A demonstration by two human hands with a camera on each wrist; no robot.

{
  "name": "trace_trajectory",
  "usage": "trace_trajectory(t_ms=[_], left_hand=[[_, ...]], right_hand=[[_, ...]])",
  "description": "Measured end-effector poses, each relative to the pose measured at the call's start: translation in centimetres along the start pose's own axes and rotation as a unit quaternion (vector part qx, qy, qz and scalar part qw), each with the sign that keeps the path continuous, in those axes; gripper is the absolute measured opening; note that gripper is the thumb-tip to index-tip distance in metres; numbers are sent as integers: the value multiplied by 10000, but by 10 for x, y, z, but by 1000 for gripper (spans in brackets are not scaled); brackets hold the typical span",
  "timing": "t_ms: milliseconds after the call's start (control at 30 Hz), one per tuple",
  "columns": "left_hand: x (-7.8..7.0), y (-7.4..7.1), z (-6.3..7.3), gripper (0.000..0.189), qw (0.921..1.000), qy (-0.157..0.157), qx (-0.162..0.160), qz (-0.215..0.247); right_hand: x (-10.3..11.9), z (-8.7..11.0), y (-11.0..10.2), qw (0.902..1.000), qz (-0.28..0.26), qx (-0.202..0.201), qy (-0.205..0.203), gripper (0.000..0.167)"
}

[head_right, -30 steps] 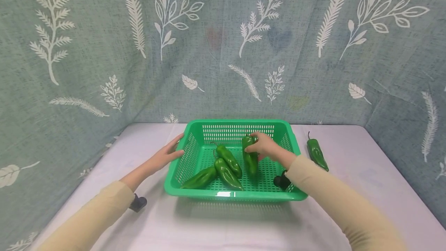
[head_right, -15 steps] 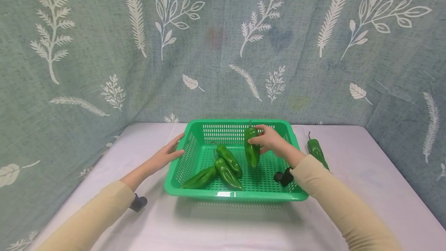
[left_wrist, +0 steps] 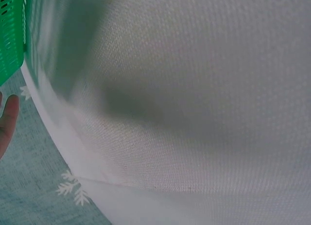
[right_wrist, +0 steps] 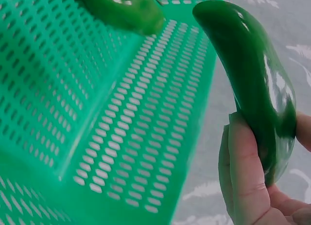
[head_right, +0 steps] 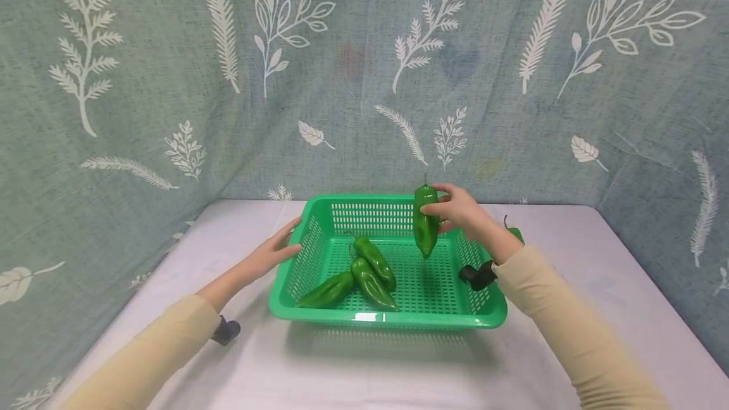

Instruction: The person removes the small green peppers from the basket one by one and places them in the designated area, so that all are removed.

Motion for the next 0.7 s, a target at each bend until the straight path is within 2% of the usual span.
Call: trace_trajectory(t_ms=[333, 567, 700], left_hand=[[3, -1, -3, 68, 10000, -4, 3, 2], [25, -2, -21, 69, 10000, 13, -20, 79], [27, -2, -23, 69, 10000, 47, -72, 48]], right_hand=[[9, 15, -30, 9996, 163, -122, -182, 82], [8, 24, -49, 9984, 533, -137, -143, 84], [6, 29, -59, 9972, 723, -156, -119, 84]])
Point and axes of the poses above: each hand's wrist, its own z-axis away from the middle knuckle, its own y-axis out of the palm, x = y × z, the point moved 2 cm from there along -z, towards the middle knuckle, and after that the axes turned 15 degrees about -y, right-handed, at the moved point
